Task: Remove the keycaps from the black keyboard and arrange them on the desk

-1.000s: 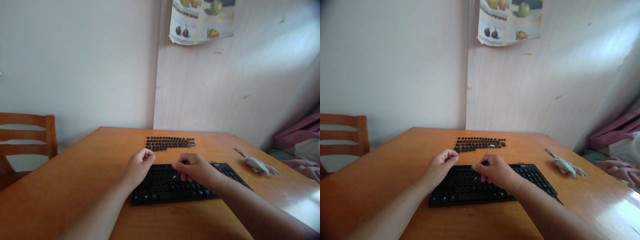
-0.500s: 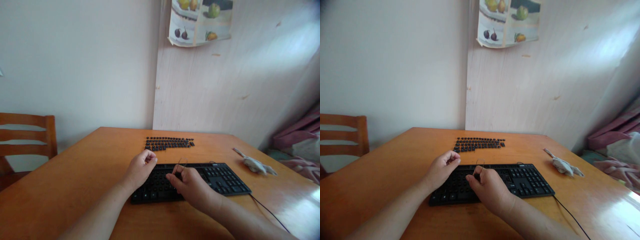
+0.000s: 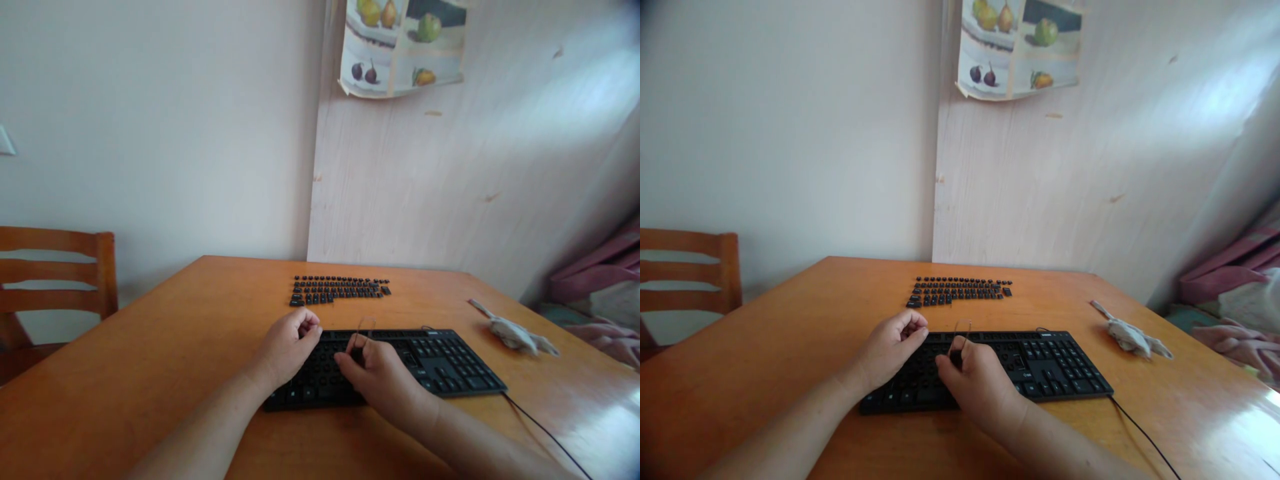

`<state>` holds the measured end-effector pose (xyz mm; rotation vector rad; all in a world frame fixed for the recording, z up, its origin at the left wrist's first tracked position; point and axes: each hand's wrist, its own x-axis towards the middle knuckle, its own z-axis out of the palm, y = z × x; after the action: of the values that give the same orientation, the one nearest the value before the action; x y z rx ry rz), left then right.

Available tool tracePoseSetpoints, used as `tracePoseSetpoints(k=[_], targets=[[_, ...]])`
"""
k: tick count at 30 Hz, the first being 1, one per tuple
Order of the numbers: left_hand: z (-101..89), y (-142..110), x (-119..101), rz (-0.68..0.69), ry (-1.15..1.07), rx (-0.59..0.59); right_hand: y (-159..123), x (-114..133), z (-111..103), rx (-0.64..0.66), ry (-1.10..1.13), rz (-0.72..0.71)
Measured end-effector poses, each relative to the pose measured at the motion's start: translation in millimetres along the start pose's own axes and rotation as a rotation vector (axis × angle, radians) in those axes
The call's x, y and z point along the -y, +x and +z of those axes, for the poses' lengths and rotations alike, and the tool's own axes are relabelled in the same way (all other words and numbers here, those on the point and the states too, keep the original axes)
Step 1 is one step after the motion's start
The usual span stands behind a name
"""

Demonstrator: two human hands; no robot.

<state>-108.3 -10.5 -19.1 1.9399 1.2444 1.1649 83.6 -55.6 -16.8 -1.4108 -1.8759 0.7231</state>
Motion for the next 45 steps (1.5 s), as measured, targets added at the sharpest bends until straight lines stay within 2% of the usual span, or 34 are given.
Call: tracePoseSetpoints(k=[4,12,16,21,23,28,33,40,45], targets=[[0.0,-0.4,0.4,-0.019,-0.011,0.013,1.3,-3.4,1.2,0.004,0.193,0.128],[0.1,-1.6,1.1,-0.011,-0.013,0.031,6.6,-10.7,-5.2,-0.097,0.434,0.213],[-0.4,-4.3,-9.6,-0.032,-0.071,0.082,7.5,-9.7,-6.3,-0.165,0.510,0.100],[1.3,-10.5,-21.9,-0.089,-0.366,0.290,1.6,-0.8,-1.0,-0.230,0.548,-0.014],[2.3,-11.4,-22.1,-0.103,-0.471,0.334,-0.7,1.8,1.4,-0.227,0.541,-0.055],[2.5,-10.2,-20.7,-0.168,-0.543,0.324,-4.4,2.9,5.3,-0.176,0.594,-0.080],[-1.5,-10.1,-27.1,-0.206,-0.580,0.284,-7.3,1.5,7.6,-0.180,0.666,-0.132],[-1.5,-11.0,-28.1,-0.236,-0.686,0.328,-10.6,2.7,4.2,-0.204,0.557,-0.260],[-2.9,-9.9,-28.9,-0.250,-0.726,0.316,-13.4,5.0,2.5,-0.138,0.423,-0.348]])
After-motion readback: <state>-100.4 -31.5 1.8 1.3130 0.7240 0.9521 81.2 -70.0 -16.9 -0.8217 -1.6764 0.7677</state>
